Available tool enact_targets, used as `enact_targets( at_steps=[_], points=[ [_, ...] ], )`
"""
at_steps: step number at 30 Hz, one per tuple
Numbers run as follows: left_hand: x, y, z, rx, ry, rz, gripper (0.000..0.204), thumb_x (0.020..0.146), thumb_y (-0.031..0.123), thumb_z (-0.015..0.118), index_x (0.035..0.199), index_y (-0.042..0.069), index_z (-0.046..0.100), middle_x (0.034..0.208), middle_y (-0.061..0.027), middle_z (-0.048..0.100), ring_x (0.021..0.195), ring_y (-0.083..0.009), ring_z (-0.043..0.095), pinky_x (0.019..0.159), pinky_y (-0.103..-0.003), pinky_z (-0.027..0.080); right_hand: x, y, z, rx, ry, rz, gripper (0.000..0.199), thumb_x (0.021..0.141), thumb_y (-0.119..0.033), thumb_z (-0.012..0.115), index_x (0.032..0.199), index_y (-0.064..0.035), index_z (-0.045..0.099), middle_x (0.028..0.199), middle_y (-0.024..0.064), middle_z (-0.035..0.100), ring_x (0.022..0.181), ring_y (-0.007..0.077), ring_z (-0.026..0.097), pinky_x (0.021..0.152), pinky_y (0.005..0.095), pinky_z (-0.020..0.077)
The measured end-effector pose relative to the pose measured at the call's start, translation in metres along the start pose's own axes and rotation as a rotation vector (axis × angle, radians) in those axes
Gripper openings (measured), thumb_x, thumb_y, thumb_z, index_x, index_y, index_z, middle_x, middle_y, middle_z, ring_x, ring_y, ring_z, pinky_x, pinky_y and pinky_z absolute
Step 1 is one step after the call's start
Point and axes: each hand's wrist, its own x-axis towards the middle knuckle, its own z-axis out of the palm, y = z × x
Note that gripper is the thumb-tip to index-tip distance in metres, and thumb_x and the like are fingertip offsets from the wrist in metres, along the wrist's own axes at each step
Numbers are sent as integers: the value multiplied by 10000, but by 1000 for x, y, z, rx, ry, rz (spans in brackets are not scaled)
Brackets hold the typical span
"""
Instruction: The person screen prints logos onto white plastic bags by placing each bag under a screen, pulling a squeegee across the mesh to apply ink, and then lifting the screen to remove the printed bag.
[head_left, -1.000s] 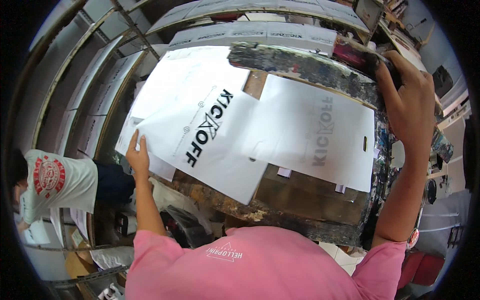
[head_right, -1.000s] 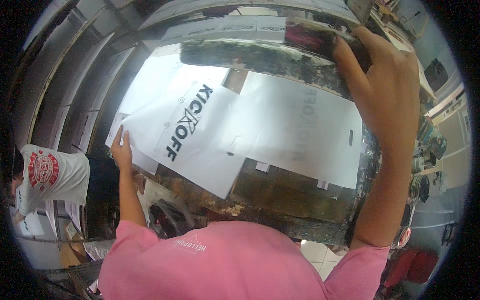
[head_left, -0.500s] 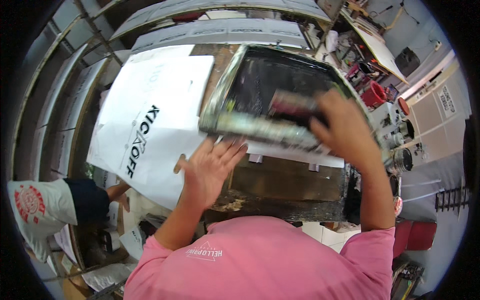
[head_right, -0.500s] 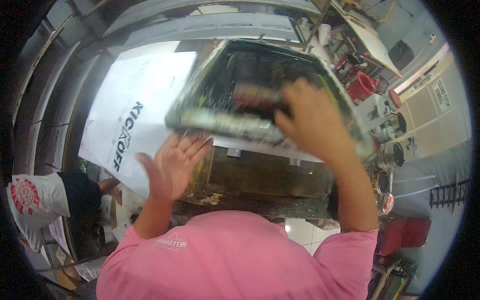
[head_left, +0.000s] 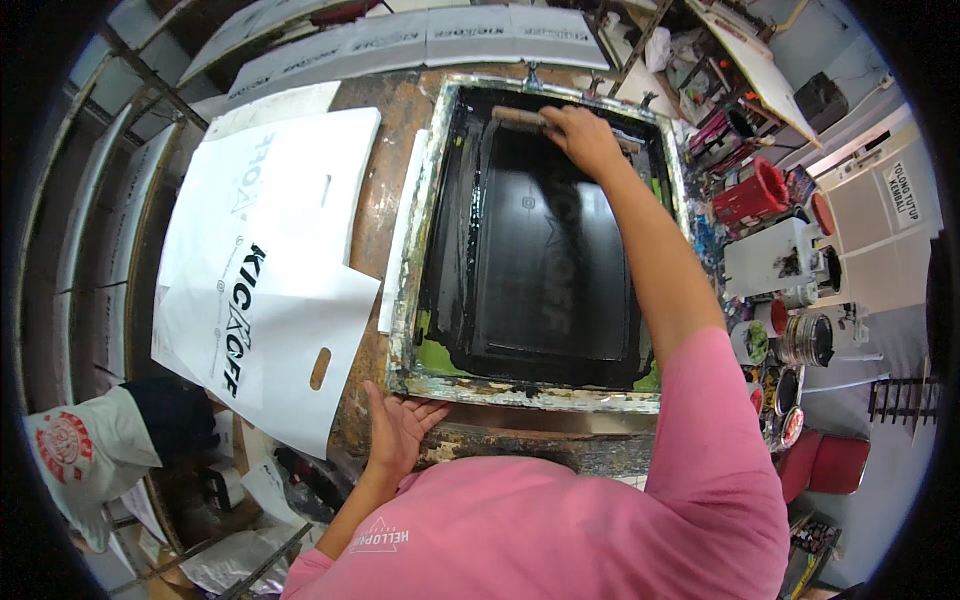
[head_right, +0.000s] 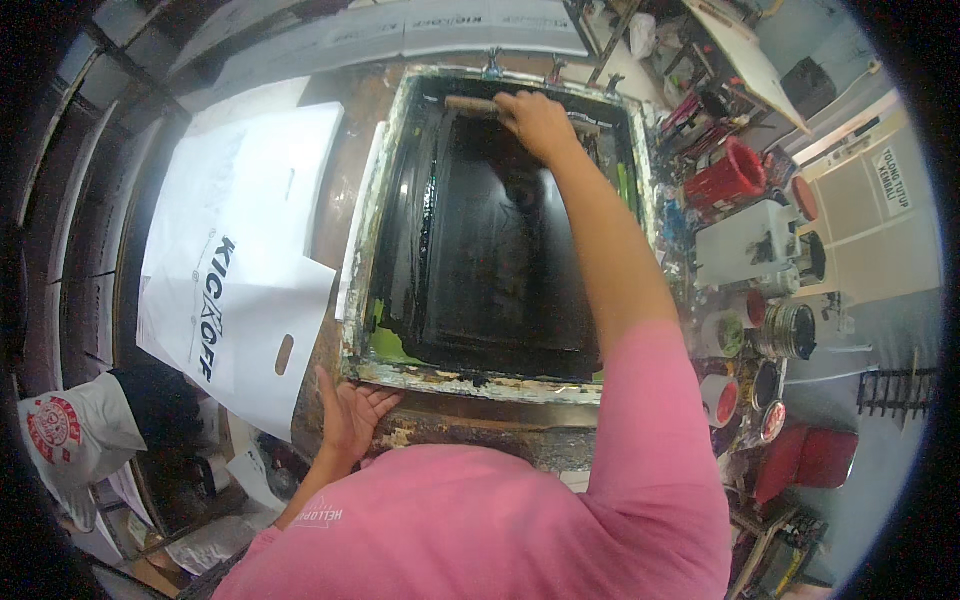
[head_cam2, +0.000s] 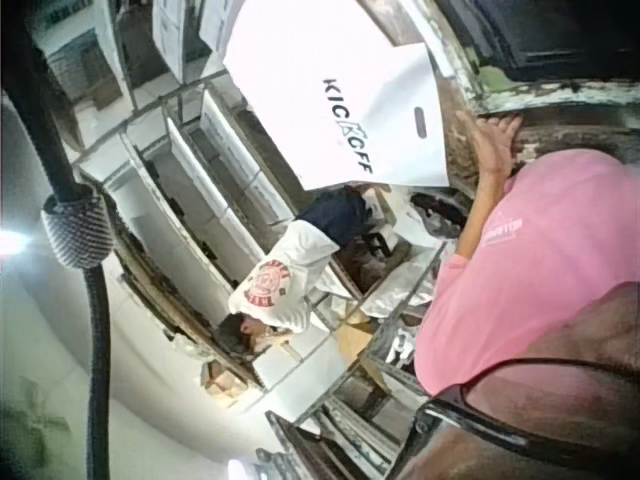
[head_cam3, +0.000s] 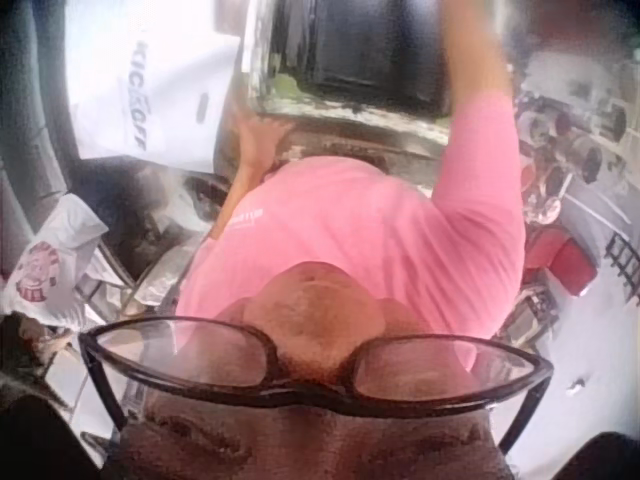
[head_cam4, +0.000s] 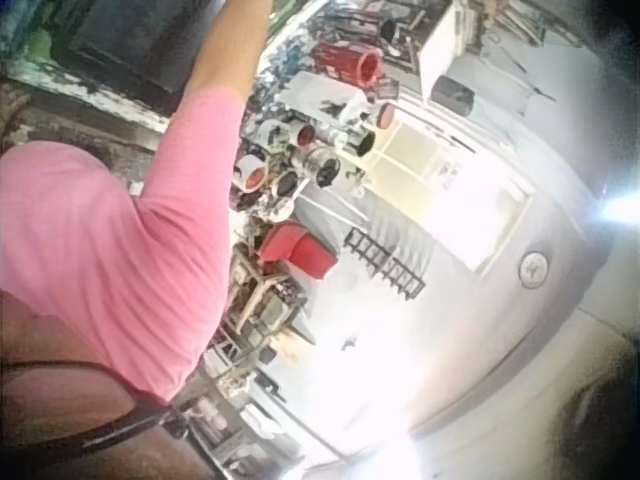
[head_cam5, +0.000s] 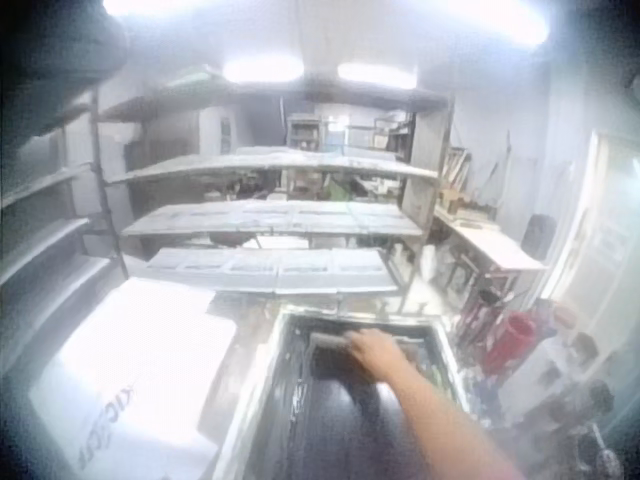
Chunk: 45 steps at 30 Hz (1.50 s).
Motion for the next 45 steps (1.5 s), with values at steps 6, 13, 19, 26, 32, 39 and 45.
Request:
enact_targets(
  at_steps=[6, 13, 19, 26, 32, 39, 45],
  points=[
    [-2, -7, -4, -19, 93, 24, 1025, 930, 824, 241, 1459, -51, 310, 1357, -253, 545, 1230, -363, 593, 1034, -474, 497, -25, -44, 22, -135, 34, 45, 346, 901, -465, 658, 999, -133, 647, 925, 95, 650, 912, 310, 658, 718, 457, 558],
    [-2, -4, 1, 29, 26, 35, 1066, 919, 838, 244, 1494, -61, 258, 1405, -279, 484, 1272, -362, 551, 1084, -480, 455, -145, -132, -48, 10, -87, 71, 339, 827, -333, 753, 1074, -125, 647, 929, 82, 614, 887, 304, 625, 706, 445, 539],
    [-1, -7, -4, -30, -30, 74, 1078, 917, 841, 251, 1487, -74, 270, 1378, -290, 505, 1264, -382, 553, 1090, -499, 449, -232, -213, -115, 135, -264, 122, 372, 794, -283, 783, 1083, -104, 632, 917, 96, 583, 886, 305, 606, 687, 443, 528],
    [-3, -9, 3, -33, -60, 125, 1031, 916, 829, 315, 1467, -43, 314, 1330, -279, 545, 1217, -368, 589, 1082, -490, 460, -230, -224, -142, 85, -308, 148, 351, 844, -331, 743, 977, -56, 569, 934, 142, 590, 862, 333, 638, 645, 453, 556],
    [-24, 5, 10, -45, -216, 263, 858, 994, 719, 301, 1399, -32, 391, 1293, -271, 581, 1239, -366, 585, 1080, -489, 473, -249, -257, -174, -96, -167, 107, 376, 853, -319, 728, 1103, -65, 608, 1022, 129, 582, 1041, 314, 568, 1012, 577, 378],
    [-18, 49, 47, 354, -483, 852, 822, 963, 667, 478, 1498, 49, 386, 1457, -274, 469, 1421, -442, 385, 1188, -554, 282, -162, -243, -251, -290, 225, 96, 371, 825, -370, 667, 1064, -88, 630, 950, 84, 597, 962, 283, 579, 940, 517, 354],
    [44, 15, 39, 1927, 275, 961, 1033, 859, 832, 415, 1584, 104, 307, 1631, -276, 186, 1543, -428, 28, 1101, -764, -94, -93, -216, -298, -283, 352, 22, 359, 916, -375, 609, 1036, -42, 672, 954, 144, 684, 920, 326, 648, 885, 444, 394]
  ],
)
